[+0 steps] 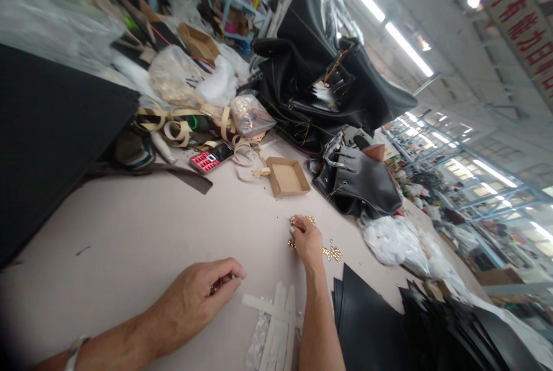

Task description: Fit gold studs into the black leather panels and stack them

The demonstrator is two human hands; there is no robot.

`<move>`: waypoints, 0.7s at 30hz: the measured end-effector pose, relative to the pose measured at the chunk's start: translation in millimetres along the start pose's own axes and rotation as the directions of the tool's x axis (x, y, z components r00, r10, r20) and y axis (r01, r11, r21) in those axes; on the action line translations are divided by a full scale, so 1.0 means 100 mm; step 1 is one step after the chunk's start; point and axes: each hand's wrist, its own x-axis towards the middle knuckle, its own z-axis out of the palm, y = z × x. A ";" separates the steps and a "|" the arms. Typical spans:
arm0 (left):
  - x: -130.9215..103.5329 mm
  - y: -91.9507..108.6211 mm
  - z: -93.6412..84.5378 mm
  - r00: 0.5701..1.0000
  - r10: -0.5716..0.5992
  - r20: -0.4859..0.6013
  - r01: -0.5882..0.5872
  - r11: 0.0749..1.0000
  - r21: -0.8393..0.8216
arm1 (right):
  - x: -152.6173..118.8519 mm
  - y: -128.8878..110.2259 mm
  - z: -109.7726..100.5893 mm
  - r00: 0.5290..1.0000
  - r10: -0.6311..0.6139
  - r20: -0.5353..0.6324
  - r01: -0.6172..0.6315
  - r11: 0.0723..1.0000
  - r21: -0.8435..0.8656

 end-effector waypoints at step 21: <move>0.13 0.04 -0.09 0.943 -0.332 0.015 0.299 0.827 -0.476 | -0.61 -0.88 0.29 0.928 0.148 0.342 -0.355 0.632 0.688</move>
